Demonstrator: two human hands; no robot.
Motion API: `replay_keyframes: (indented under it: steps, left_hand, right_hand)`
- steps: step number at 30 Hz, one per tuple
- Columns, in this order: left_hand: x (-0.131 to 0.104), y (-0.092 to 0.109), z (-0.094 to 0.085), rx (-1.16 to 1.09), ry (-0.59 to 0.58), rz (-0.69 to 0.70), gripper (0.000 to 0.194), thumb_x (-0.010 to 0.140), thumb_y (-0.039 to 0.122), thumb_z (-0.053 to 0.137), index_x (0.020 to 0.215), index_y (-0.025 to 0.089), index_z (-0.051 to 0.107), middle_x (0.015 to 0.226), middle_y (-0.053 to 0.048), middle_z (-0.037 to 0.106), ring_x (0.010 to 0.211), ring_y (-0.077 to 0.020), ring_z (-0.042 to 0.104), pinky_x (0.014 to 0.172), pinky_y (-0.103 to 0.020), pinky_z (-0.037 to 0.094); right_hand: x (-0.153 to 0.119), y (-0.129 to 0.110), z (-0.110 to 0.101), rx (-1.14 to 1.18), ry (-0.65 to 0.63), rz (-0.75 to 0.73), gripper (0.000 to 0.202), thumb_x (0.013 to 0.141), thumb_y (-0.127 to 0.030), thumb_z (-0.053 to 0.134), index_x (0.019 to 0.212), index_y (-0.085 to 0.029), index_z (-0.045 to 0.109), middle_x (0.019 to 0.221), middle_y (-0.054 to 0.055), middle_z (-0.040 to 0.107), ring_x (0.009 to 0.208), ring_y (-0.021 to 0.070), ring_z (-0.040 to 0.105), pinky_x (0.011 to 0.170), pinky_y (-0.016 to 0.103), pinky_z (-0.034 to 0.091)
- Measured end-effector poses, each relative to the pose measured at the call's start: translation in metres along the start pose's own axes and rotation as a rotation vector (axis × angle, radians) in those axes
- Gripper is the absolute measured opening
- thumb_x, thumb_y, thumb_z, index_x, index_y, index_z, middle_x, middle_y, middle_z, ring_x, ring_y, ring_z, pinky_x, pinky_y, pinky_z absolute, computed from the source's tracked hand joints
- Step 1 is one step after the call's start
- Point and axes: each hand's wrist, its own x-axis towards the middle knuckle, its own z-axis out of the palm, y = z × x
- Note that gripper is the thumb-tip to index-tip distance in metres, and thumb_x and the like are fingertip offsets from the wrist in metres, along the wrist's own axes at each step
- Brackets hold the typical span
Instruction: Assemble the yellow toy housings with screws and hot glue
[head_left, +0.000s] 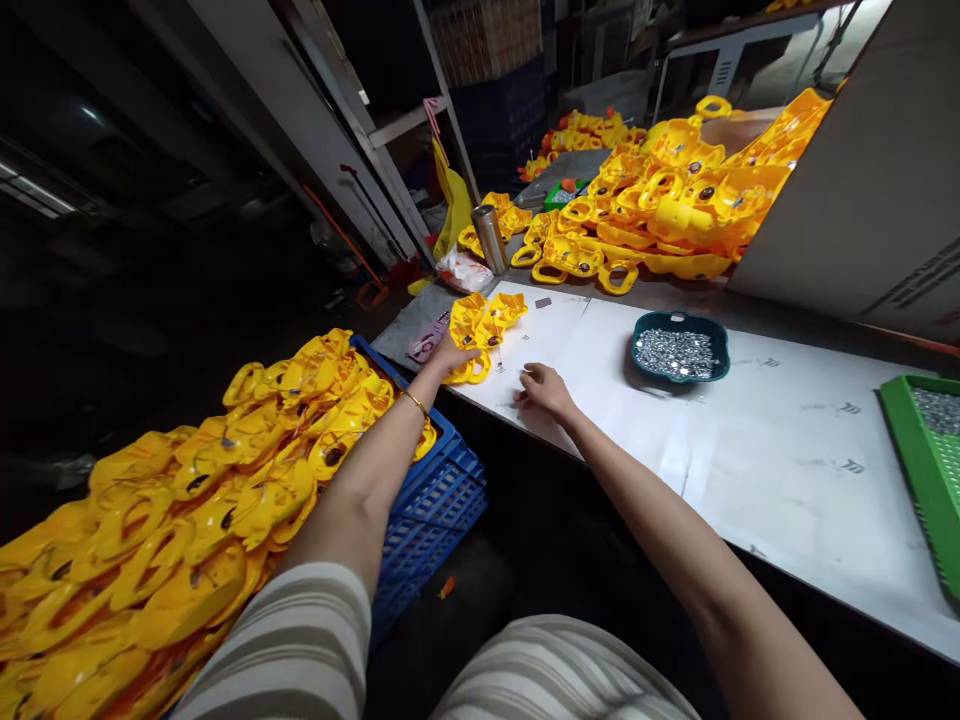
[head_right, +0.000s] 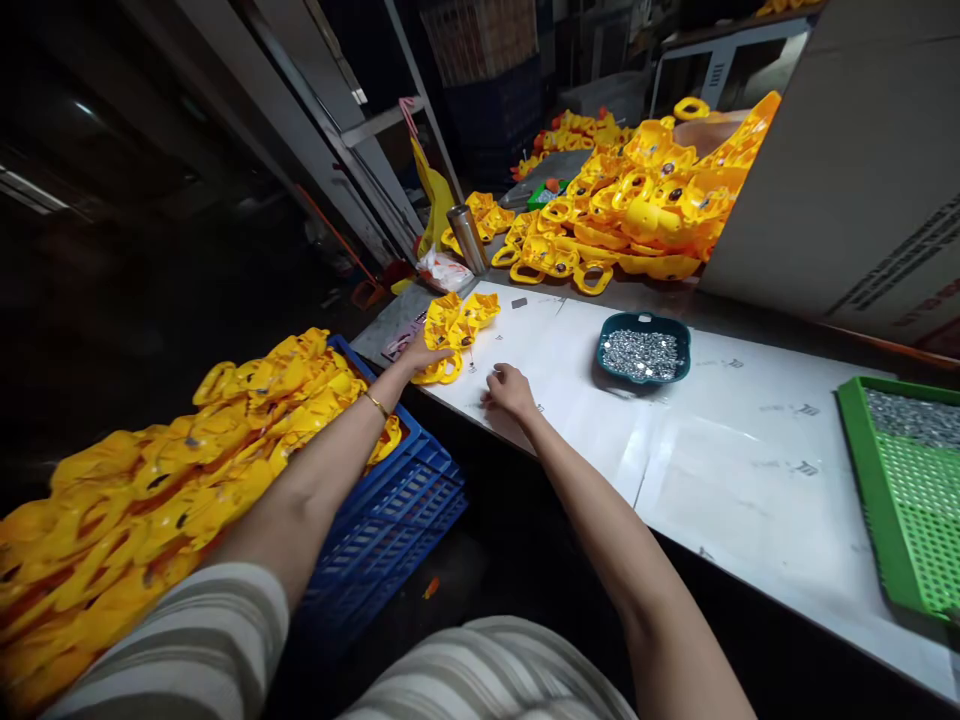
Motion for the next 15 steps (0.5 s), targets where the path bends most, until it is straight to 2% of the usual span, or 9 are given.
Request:
replay_keyframes:
  steps: [3,5,7,10,12,13,15]
  left_hand:
    - [-0.018,0.006,0.018,0.027,-0.042,0.031,0.081,0.063,0.027,0.089,0.132,0.011,0.048,0.116,-0.013,0.068,0.107,-0.0251,0.064,0.095,-0.036,0.048]
    - [-0.036,0.01,0.032,0.032,-0.066,0.071,0.082,0.067,0.027,0.086,0.137,0.014,0.044,0.119,-0.013,0.068,0.11,-0.0258,0.063,0.097,-0.036,0.048]
    - [-0.059,0.016,0.044,0.023,-0.085,0.127,0.076,0.076,0.029,0.078,0.141,0.015,0.04,0.128,-0.013,0.063,0.117,-0.0257,0.06,0.101,-0.037,0.046]
    - [-0.103,0.03,0.064,-0.021,-0.082,0.306,0.063,0.086,0.037,0.067,0.14,0.015,0.044,0.137,-0.013,0.056,0.127,-0.0245,0.052,0.109,-0.036,0.04]
    - [-0.137,0.043,0.08,-0.056,-0.044,0.522,0.062,0.086,0.048,0.065,0.136,0.015,0.051,0.129,-0.014,0.059,0.123,-0.0262,0.053,0.108,-0.038,0.041]
    - [-0.155,0.051,0.09,-0.072,-0.044,0.619,0.064,0.085,0.053,0.064,0.135,0.015,0.052,0.123,-0.013,0.061,0.119,-0.0266,0.054,0.105,-0.039,0.043]
    - [-0.19,0.067,0.111,-0.085,-0.1,0.766,0.068,0.085,0.06,0.061,0.136,0.016,0.053,0.111,-0.012,0.063,0.108,-0.0261,0.056,0.099,-0.039,0.047]
  right_hand:
    - [0.008,-0.007,0.014,-0.001,0.027,0.0,0.035,0.097,-0.038,0.053,0.122,-0.014,0.054,0.097,0.006,0.066,0.073,0.0132,0.065,0.065,0.03,0.058]
    - [-0.002,-0.008,0.015,-0.021,0.08,-0.034,0.035,0.095,-0.031,0.056,0.125,-0.014,0.052,0.095,0.008,0.068,0.075,0.0164,0.066,0.068,0.033,0.058]
    - [-0.023,-0.006,0.007,-0.044,0.159,-0.102,0.039,0.092,-0.025,0.055,0.129,-0.016,0.049,0.1,0.01,0.068,0.085,0.0215,0.067,0.075,0.037,0.058]
    - [-0.077,0.004,-0.021,-0.081,0.282,-0.226,0.04,0.091,-0.025,0.051,0.131,-0.021,0.048,0.118,0.011,0.065,0.108,0.026,0.063,0.093,0.041,0.054]
    - [-0.123,0.016,-0.046,-0.102,0.37,-0.276,0.039,0.091,-0.028,0.05,0.129,-0.021,0.05,0.129,0.011,0.06,0.12,0.027,0.057,0.102,0.043,0.049]
    - [-0.148,0.025,-0.06,-0.109,0.418,-0.277,0.039,0.092,-0.03,0.048,0.131,-0.021,0.049,0.132,0.012,0.057,0.122,0.0273,0.055,0.101,0.044,0.05]
    - [-0.197,0.045,-0.086,-0.113,0.52,-0.259,0.042,0.094,-0.037,0.047,0.133,-0.022,0.047,0.129,0.014,0.057,0.111,0.0274,0.061,0.086,0.042,0.057]
